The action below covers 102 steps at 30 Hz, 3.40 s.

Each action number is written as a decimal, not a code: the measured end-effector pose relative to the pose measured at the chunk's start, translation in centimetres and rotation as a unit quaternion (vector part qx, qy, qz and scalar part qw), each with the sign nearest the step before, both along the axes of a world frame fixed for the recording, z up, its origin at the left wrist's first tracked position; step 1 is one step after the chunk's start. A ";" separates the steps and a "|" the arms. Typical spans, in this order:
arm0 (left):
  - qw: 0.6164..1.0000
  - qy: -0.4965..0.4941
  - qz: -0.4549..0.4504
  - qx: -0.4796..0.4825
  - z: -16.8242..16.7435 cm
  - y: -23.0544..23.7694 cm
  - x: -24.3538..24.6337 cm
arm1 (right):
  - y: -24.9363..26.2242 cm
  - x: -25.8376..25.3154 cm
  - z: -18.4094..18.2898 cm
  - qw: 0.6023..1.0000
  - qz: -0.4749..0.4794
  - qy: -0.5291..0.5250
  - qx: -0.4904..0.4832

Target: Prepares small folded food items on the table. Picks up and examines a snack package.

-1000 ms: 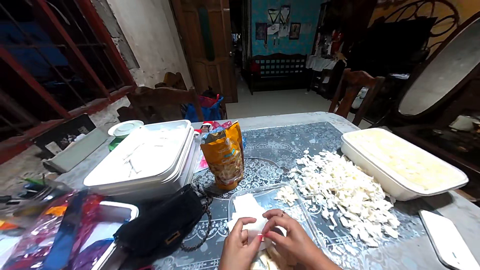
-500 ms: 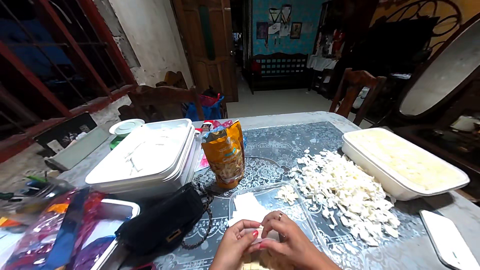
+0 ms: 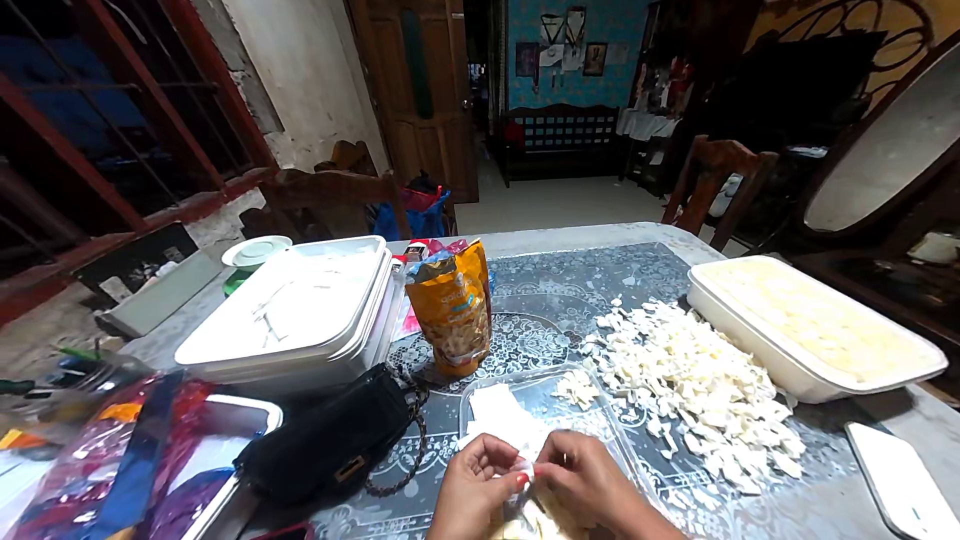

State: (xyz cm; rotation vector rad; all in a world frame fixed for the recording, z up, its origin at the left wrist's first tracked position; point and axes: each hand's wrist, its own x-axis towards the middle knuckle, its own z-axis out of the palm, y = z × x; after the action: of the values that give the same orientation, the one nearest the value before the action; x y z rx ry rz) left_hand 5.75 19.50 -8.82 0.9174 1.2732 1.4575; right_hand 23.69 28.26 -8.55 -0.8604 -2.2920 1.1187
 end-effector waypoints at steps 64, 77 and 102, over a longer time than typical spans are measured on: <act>0.984 0.176 -0.016 -0.024 -1.2 0.1 -0.2 | 1.5 1.5 2.2 0.987 0.079 -0.092 -0.104; 0.992 0.112 -0.050 -0.007 -0.5 -0.3 0.5 | 0.8 0.2 0.8 0.969 -0.034 0.151 -0.194; 0.998 0.052 -0.014 -0.009 0.0 0.0 -0.1 | 0.3 0.2 0.0 0.999 -0.038 -0.003 0.004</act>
State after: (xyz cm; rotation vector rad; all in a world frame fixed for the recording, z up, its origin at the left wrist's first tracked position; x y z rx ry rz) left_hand 5.65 19.50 -8.80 1.0070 1.3416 1.3890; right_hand 23.84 28.60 -8.55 -0.9400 -2.2476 1.0747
